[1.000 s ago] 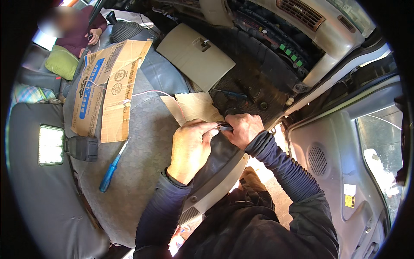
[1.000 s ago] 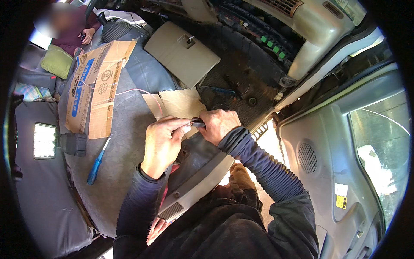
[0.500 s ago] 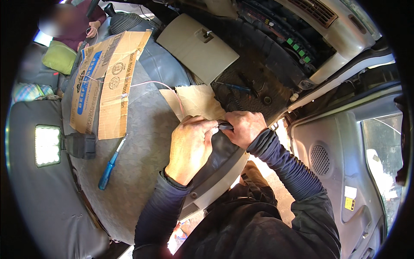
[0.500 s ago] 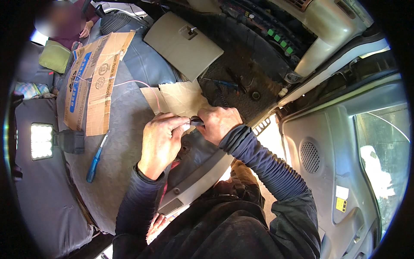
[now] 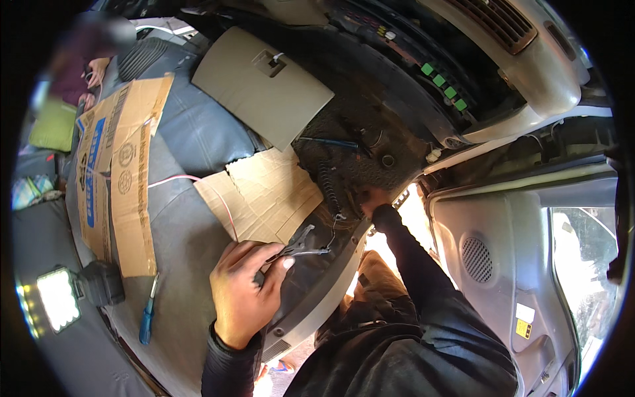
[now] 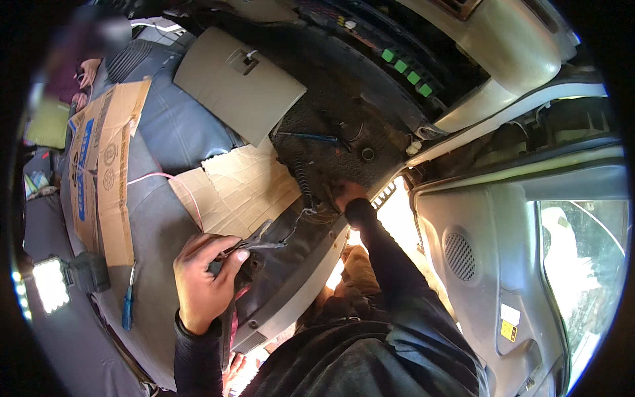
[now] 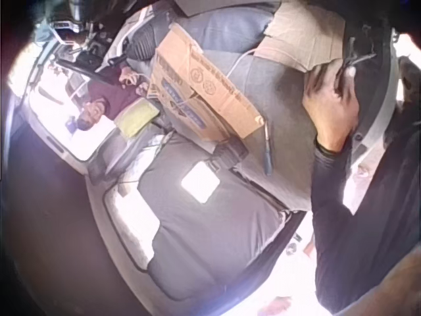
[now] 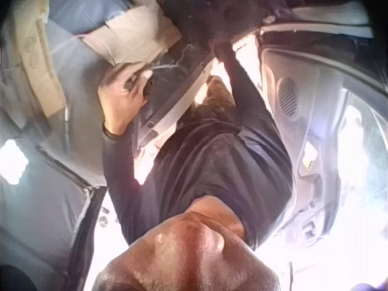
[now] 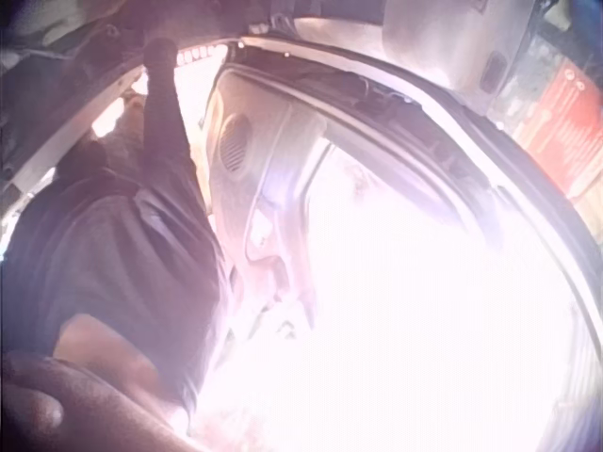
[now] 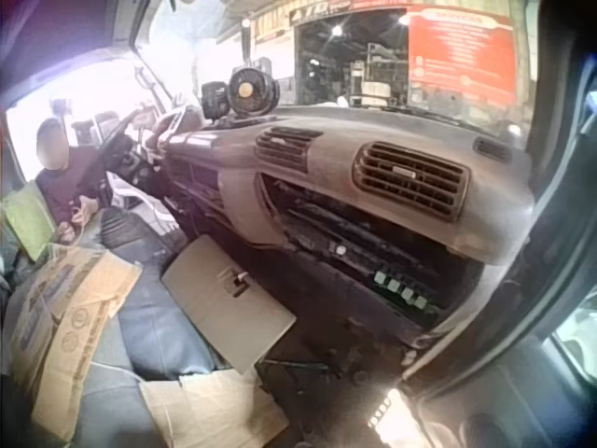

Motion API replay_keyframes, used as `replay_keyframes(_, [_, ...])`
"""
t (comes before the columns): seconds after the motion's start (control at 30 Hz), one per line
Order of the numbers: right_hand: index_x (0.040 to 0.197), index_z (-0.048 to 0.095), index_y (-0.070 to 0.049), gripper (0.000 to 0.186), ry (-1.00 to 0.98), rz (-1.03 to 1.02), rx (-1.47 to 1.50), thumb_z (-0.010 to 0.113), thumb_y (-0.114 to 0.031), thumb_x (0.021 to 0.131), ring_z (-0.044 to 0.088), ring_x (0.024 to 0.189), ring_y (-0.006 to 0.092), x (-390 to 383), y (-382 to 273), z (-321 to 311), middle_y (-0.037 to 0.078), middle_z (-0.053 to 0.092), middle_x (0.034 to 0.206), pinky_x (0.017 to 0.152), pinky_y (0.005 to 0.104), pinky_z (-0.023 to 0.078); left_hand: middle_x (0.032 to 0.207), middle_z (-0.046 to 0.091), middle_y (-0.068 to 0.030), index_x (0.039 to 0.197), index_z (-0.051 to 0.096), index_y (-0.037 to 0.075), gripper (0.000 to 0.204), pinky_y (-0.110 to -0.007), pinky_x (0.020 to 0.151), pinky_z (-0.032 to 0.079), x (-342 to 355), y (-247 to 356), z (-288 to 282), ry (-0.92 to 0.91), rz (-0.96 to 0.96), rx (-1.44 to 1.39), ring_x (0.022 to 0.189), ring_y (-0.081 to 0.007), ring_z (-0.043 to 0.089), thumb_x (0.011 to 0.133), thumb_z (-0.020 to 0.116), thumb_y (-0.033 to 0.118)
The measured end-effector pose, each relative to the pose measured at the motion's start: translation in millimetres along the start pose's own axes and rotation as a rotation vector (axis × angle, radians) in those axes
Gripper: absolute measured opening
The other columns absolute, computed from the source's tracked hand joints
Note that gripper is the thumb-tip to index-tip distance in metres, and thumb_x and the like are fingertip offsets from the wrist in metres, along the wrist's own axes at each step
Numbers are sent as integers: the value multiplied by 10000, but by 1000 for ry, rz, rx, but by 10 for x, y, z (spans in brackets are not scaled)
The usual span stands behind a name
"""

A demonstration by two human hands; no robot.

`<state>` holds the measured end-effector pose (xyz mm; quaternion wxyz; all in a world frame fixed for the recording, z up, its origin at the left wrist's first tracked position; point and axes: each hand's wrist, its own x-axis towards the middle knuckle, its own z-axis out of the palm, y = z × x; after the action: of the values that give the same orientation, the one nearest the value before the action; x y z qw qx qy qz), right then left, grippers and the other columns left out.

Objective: The person removes a door panel trim piece using a screwdriver, disconnects a door lock actuator, and replaces it with a new unit. They then reconnect the wiring and reassemble the door panel.

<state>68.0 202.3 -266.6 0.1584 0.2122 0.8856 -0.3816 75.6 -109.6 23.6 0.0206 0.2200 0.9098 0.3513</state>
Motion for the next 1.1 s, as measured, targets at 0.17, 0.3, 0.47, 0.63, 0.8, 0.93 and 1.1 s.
replay_keyframes(0.17, [1368, 626, -101, 552, 200, -95, -252, 709, -390, 905, 656, 1147, 478, 246, 117, 671, 252, 532, 1463, 961, 549, 551, 1152, 697, -136, 1131, 644, 13, 243, -372, 808, 516, -16, -18, -30, 27, -40, -150, 927, -283, 654, 924, 733, 103])
replay_keyframes(0.3, [1351, 661, -120, 471, -47, 113, -360, 612, -361, 949, 646, 1208, 459, 474, -248, 946, 224, 579, 1431, 938, 605, 550, 1308, 671, -193, 1185, 566, 6, 253, -369, 939, 506, -83, -4, -9, 5, -29, -520, 1152, -237, 631, 1016, 667, 165])
replay_keyframes(0.47, [1260, 749, -161, 362, 24, 215, -165, 579, -290, 967, 671, 1207, 416, 683, -616, 1103, 178, 683, 1341, 925, 700, 510, 1297, 637, -256, 1167, 550, 11, 349, -472, 1090, 450, -133, 33, -21, 85, 213, -662, 1232, -341, 606, 1007, 646, 306])
replay_keyframes(0.63, [1288, 604, -166, 385, 399, -32, -19, 650, -236, 913, 715, 1004, 430, -134, -761, 545, 217, 633, 1264, 805, 531, 593, 1050, 637, -151, 1267, 611, 10, 433, -402, 872, 557, -229, 304, -302, 168, 54, -1351, 936, -298, 646, 1028, 613, 372])
replay_keyframes(0.8, [1256, 560, -146, 534, 829, -226, 112, 747, -105, 758, 631, 1080, 424, -1894, -259, -214, 177, 576, 1288, 858, 504, 558, 941, 636, -114, 1236, 582, 29, 349, -377, 776, 579, -264, 857, -475, -535, -38, -1308, 832, -262, 650, 1066, 526, 329])
replay_keyframes(0.93, [1144, 600, -80, 373, 1300, -406, 207, 715, -217, 816, 601, 1008, 380, -3369, 145, -556, 161, 592, 1192, 880, 454, 512, 992, 655, -98, 1211, 589, 24, 293, -370, 768, 574, -339, 1143, -33, -913, -11, -829, 833, -223, 650, 1075, 523, 275])
replay_keyframes(1.1, [982, 668, -30, 262, 1695, -173, -26, 799, 8, 758, 672, 845, 310, -4719, 110, -957, 148, 680, 1042, 719, 376, 554, 1086, 677, -78, 1239, 593, 34, 305, -294, 706, 589, -435, 1113, 119, -1189, -47, -260, 824, -153, 649, 1070, 559, 284])
